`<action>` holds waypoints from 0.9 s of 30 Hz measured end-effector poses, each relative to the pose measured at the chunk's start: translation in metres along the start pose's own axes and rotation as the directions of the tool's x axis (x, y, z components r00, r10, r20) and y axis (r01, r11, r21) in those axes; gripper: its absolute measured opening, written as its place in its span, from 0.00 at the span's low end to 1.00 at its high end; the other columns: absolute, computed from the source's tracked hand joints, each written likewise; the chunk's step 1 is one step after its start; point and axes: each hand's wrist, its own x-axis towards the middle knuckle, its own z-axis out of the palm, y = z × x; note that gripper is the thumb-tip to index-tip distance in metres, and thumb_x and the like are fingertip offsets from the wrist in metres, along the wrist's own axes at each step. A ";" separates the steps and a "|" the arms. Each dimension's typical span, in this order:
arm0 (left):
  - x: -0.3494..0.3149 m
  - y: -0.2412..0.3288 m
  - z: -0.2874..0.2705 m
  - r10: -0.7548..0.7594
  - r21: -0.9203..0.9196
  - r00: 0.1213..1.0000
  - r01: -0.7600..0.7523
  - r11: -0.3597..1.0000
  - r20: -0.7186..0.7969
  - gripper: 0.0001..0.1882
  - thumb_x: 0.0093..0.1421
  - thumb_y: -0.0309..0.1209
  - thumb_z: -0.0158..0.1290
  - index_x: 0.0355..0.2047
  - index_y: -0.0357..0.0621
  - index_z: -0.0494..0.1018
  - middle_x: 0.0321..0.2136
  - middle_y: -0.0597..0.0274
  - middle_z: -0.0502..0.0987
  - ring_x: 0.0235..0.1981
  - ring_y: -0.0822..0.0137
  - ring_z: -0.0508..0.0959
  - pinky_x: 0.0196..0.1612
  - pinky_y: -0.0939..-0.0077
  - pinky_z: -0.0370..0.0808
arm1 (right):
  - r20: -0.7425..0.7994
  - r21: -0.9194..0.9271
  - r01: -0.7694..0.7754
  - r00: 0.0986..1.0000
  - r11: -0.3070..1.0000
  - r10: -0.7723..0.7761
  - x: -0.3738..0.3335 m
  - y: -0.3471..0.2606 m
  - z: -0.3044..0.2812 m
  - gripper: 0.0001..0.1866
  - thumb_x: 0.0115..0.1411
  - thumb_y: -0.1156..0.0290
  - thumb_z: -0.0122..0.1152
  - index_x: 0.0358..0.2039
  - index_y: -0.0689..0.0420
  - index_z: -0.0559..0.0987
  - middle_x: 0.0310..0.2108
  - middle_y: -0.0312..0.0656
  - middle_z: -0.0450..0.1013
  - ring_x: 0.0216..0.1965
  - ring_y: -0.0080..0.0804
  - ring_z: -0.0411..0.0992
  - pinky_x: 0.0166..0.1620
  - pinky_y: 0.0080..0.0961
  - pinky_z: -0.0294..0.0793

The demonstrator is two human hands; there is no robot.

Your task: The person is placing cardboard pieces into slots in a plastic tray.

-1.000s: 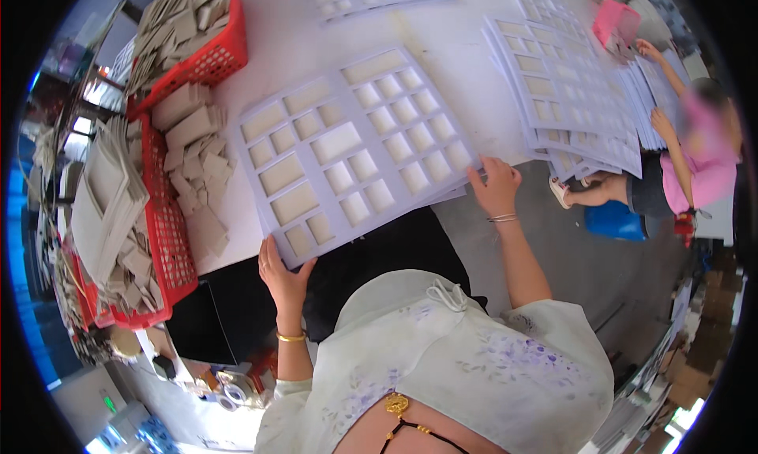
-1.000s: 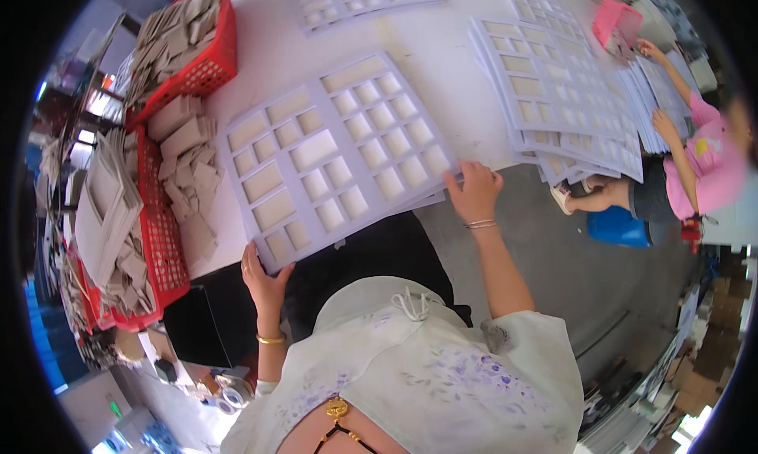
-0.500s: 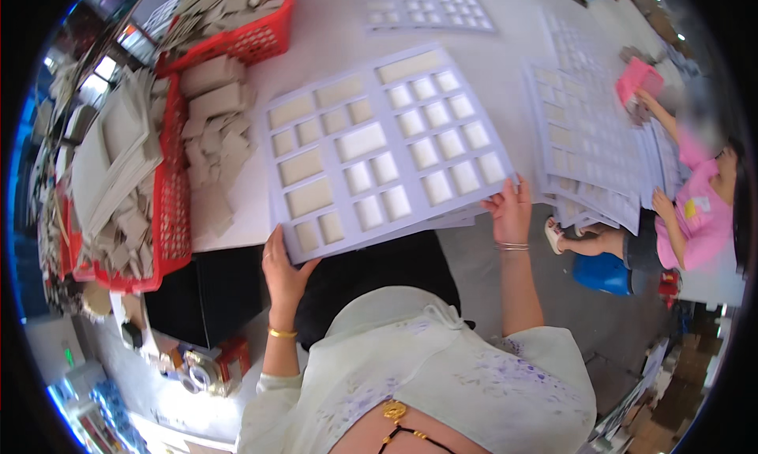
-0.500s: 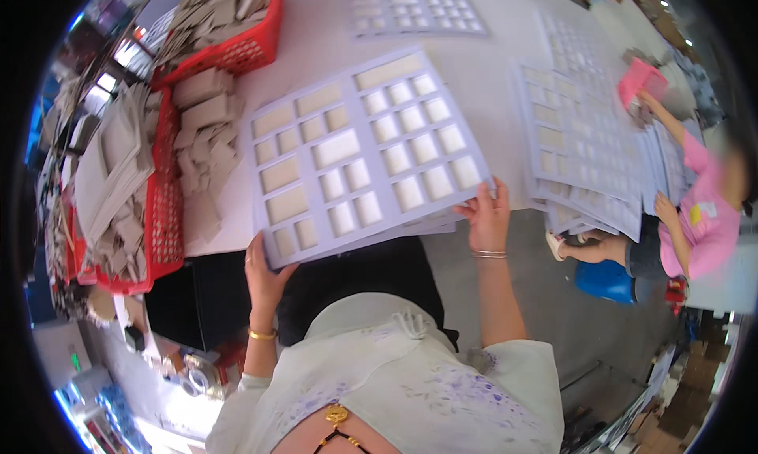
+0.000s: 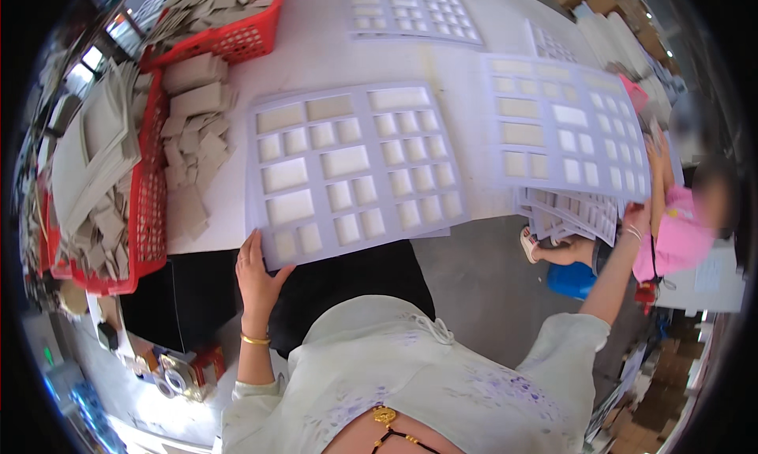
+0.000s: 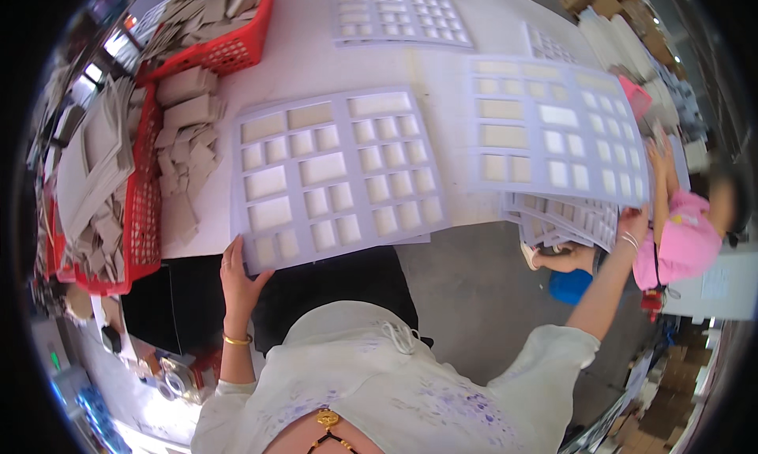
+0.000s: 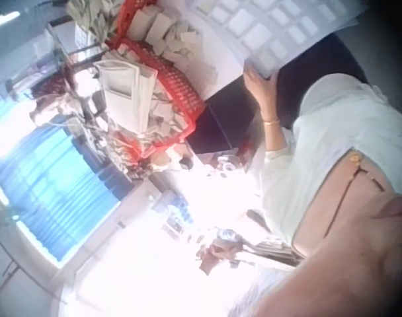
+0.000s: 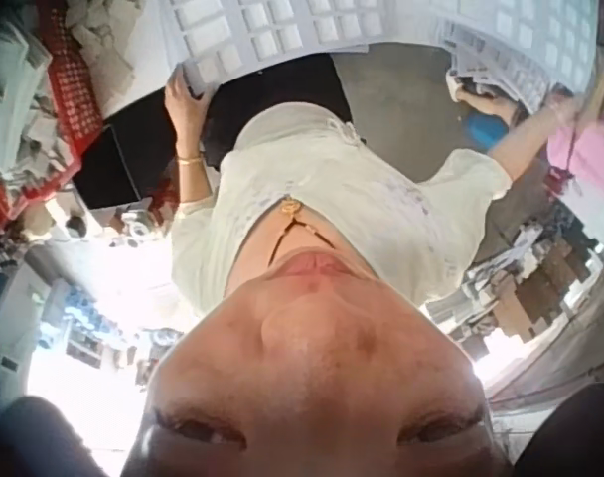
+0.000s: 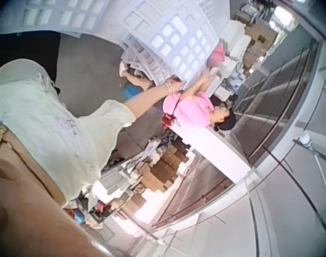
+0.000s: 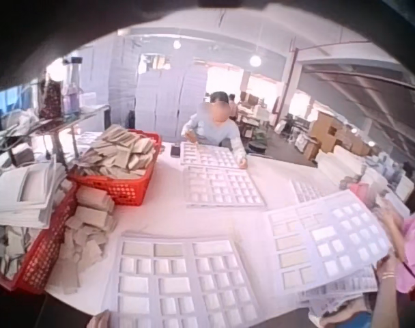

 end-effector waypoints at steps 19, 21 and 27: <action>0.002 -0.016 -0.024 0.090 0.001 0.996 -0.090 0.996 -0.009 0.41 0.37 0.38 0.69 0.53 0.39 0.66 0.49 0.54 0.71 0.49 0.52 0.70 0.54 0.61 0.65 | 0.918 -0.364 0.661 0.373 0.656 0.133 -0.239 0.202 0.367 0.08 0.61 0.73 0.56 0.39 0.60 0.78 0.32 0.36 0.76 0.33 0.21 0.74 0.38 0.19 0.73; 0.005 -0.022 -0.020 0.070 -0.030 0.998 -0.070 0.997 0.000 0.40 0.38 0.37 0.68 0.52 0.40 0.67 0.48 0.54 0.72 0.48 0.52 0.71 0.53 0.62 0.66 | 0.982 -0.164 0.760 0.186 0.629 0.032 -0.308 0.228 0.426 0.08 0.58 0.73 0.58 0.39 0.58 0.78 0.32 0.36 0.76 0.33 0.22 0.74 0.38 0.22 0.74; 0.007 -0.024 -0.023 0.056 -0.079 0.998 -0.055 0.995 0.007 0.37 0.39 0.34 0.67 0.52 0.41 0.67 0.46 0.56 0.72 0.46 0.54 0.72 0.50 0.63 0.68 | 0.975 0.218 0.912 -0.223 0.347 -0.026 -0.476 0.331 0.551 0.25 0.45 0.59 0.70 0.44 0.52 0.76 0.42 0.42 0.73 0.45 0.37 0.72 0.46 0.40 0.70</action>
